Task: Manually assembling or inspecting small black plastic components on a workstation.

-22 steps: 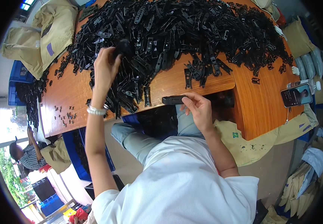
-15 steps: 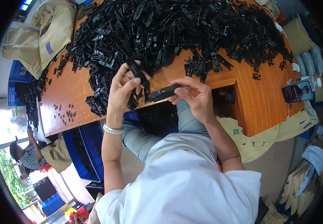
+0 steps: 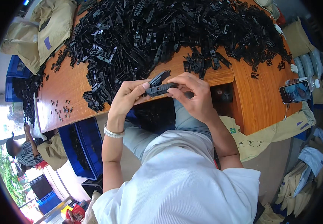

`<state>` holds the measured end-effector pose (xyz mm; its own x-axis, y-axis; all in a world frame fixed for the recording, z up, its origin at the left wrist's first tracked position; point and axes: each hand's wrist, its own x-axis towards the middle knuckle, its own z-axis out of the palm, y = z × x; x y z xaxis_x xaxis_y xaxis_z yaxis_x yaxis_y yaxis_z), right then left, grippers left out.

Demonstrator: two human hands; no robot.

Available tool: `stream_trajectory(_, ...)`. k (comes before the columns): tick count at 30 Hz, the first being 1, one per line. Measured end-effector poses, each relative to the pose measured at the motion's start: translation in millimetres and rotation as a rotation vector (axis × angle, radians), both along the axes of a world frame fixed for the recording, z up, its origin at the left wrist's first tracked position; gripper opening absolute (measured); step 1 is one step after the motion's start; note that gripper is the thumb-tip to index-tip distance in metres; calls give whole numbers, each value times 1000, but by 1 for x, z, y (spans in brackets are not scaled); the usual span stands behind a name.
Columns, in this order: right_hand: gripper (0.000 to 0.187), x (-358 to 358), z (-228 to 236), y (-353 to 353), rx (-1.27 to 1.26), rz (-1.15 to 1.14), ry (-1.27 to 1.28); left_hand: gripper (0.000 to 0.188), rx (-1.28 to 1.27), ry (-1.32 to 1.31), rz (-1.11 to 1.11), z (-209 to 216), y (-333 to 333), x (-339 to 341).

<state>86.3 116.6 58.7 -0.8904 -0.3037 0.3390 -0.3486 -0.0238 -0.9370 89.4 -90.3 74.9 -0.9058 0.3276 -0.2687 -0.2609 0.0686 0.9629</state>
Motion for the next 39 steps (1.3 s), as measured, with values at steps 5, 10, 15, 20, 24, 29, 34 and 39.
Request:
stream_trajectory(5, 23, 7, 1, 1, 94, 0, -56, 33, -474, 376, -102, 17, 16, 14)
stream_trajectory(10, 35, 0, 0, -1, 231, -55, 262, 35, -452, 513, -22, 12, 17, 21)
stream_trajectory(15, 35, 5, -7, -3, 196, -35, 182, 33, -390, 473, -26, 4, 16, 25)
stream_trajectory(20, 28, 3, -9, 1, 316, -22, 135, 30, -335, 425, 22, -5, 19, 31)
stream_trajectory(24, 20, 5, -13, 5, 107, 144, -88, 30, -167, 237, 21, -25, 20, 45)
stream_trajectory(29, 15, 11, -24, 5, 280, 303, -236, 25, -424, 571, 91, -48, 13, 63)
stream_trajectory(34, 20, 22, -43, -2, 241, 344, -318, 5, -722, 531, 519, -50, -16, 67)
stream_trajectory(39, 17, 23, -46, -1, 310, 358, -314, 6, -870, 618, 693, -57, -59, 53)
